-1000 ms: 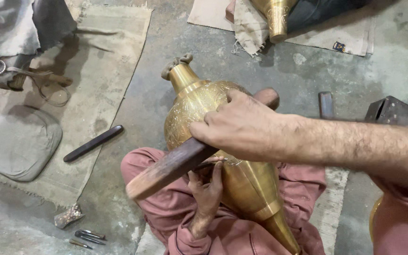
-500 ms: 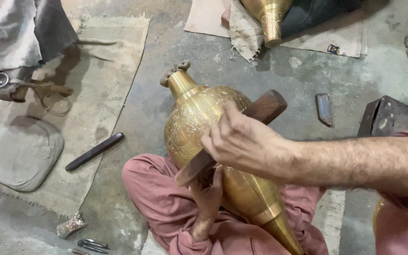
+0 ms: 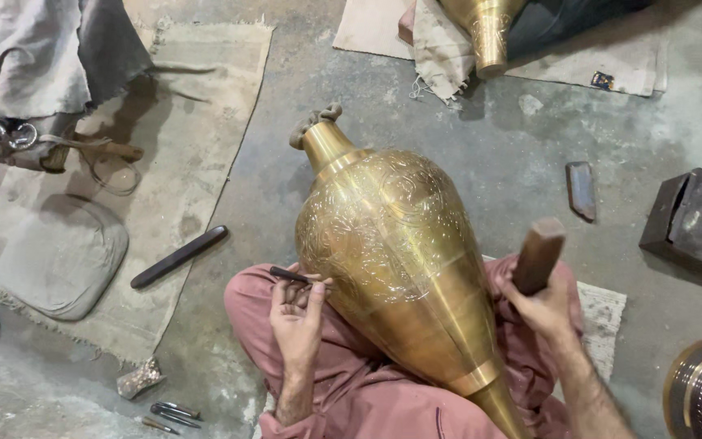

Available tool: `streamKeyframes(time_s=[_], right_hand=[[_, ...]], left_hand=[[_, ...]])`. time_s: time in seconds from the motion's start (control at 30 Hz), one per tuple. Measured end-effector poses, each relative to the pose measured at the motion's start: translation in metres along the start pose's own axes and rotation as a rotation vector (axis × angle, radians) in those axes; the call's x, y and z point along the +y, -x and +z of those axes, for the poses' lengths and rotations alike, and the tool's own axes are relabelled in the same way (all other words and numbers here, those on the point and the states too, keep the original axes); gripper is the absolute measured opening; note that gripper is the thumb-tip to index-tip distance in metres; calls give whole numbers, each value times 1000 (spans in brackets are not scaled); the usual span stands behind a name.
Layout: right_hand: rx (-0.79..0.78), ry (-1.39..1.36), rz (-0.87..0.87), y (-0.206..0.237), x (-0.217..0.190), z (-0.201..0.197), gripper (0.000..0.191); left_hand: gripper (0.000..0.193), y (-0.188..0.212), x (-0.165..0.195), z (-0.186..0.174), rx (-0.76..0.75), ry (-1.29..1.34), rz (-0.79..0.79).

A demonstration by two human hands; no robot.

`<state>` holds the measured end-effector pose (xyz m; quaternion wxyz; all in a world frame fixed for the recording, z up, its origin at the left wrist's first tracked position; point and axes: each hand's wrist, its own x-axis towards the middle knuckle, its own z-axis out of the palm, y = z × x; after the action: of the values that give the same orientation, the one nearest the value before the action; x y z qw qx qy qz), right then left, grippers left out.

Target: The person sits on the floor with a large brass vase on their lap and engraves decorative patterns into its surface. They hold a chisel against the brass with one hand and strike it with a wooden mallet in the other, repositioning the chisel repeatedly to work across the engraved design.

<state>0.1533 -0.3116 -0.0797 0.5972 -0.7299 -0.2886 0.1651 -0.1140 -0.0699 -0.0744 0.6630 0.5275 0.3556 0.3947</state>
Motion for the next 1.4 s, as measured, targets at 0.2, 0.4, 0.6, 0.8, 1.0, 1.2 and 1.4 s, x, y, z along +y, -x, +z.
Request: streamKeyframes(time_s=[0.2, 0.4, 0.6, 0.8, 1.0, 1.2, 1.4], right_hand=[[188, -37, 412, 51, 26, -13, 28], [76, -209, 862, 16, 25, -34, 28], [6, -290, 940, -5, 22, -41, 30], [101, -144, 881, 12, 35, -32, 34], [245, -74, 398, 35, 21, -12, 33], [108, 138, 194, 30, -5, -18, 41], [-103, 673, 268, 29, -11, -23, 39]], left_hand=[[41, -6, 9, 13, -166, 46, 1], [36, -6, 22, 18, -265, -6, -17], [36, -3, 30, 18, -235, -40, -71], [33, -11, 45, 38, -372, -190, -80], [30, -27, 63, 65, -660, -399, 191], [39, -45, 74, 78, -822, -522, 262], [54, -76, 85, 92, -1275, -569, 440]])
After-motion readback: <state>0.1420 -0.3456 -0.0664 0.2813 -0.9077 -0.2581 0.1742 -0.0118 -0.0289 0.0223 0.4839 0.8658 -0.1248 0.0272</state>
